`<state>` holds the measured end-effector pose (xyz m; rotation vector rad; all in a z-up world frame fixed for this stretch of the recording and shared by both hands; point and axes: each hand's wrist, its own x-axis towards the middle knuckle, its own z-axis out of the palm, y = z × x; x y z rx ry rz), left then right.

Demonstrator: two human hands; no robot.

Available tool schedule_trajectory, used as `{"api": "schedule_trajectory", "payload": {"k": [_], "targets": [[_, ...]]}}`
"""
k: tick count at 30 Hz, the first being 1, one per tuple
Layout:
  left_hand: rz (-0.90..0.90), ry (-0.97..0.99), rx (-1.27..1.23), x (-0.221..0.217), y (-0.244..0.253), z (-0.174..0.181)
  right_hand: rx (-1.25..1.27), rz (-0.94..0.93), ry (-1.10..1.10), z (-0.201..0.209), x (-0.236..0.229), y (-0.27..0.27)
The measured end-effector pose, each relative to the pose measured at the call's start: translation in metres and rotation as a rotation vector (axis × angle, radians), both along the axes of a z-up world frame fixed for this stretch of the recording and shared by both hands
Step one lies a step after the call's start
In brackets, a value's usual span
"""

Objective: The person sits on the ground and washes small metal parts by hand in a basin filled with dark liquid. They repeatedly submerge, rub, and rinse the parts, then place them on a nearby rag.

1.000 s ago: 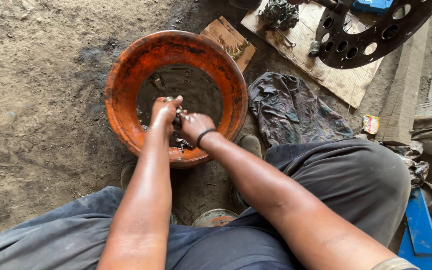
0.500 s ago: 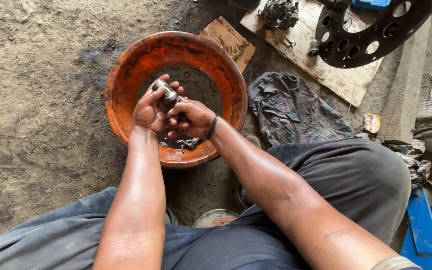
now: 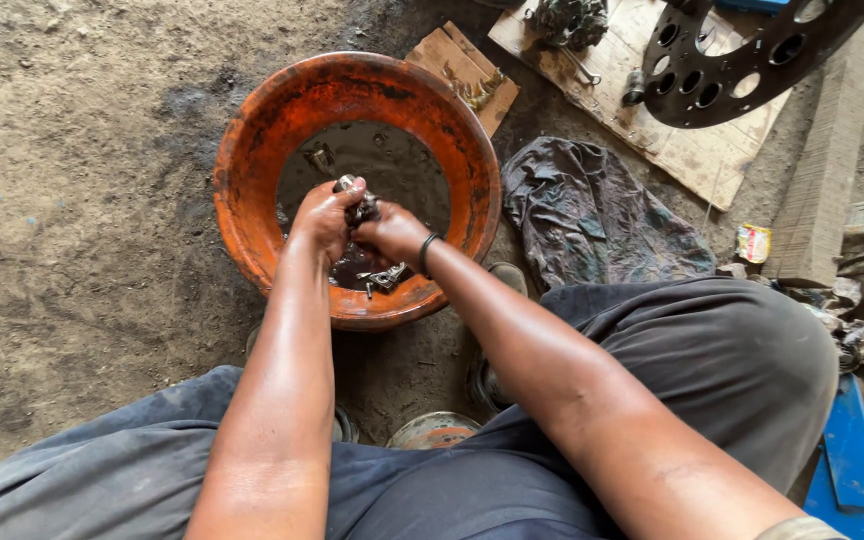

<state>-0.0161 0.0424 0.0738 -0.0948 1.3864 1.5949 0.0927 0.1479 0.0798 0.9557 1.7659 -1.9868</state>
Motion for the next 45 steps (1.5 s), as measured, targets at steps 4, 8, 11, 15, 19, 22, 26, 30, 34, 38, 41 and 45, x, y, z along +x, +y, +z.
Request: {"api": "schedule_trajectory", "payload": {"k": [4,8,11,15,19,22,26,30,34,38,41,45], "targets": [[0.114,-0.185,0.458,0.002,-0.012,0.013,-0.648,-0.152,0.1,0.01,0.005,0.014],[0.059,-0.176,0.832,-0.005,-0.016,0.013,-1.103,-0.126,0.34,0.014,0.008,0.01],[0.279,-0.227,0.801,-0.015,-0.018,-0.006,-1.057,-0.106,0.31,0.008,0.009,0.012],[0.478,-0.274,0.629,-0.026,-0.029,-0.044,-0.739,-0.138,0.088,-0.017,0.005,0.039],[0.627,-0.334,0.488,-0.024,-0.03,-0.079,0.177,-0.038,-0.198,-0.065,0.004,0.059],[0.652,-0.351,0.379,-0.022,-0.027,-0.091,0.894,0.358,-0.372,-0.09,0.018,0.073],[0.683,-0.385,0.147,-0.021,-0.026,-0.09,1.15,0.281,-0.449,-0.113,0.031,0.072],[0.606,-0.421,0.081,-0.016,-0.02,-0.088,1.197,0.58,-0.301,-0.132,0.032,0.062],[0.57,-0.439,0.062,-0.015,-0.016,-0.086,0.922,0.622,-0.402,-0.148,0.03,0.058],[0.546,-0.463,0.045,-0.013,-0.014,-0.09,0.83,0.449,-0.409,-0.161,0.02,0.075],[0.552,-0.477,0.033,-0.01,-0.014,-0.097,1.004,0.342,-0.517,-0.172,0.022,0.079],[0.474,-0.532,0.156,-0.009,-0.015,-0.11,1.206,0.447,-0.267,-0.182,0.036,0.066]]}}
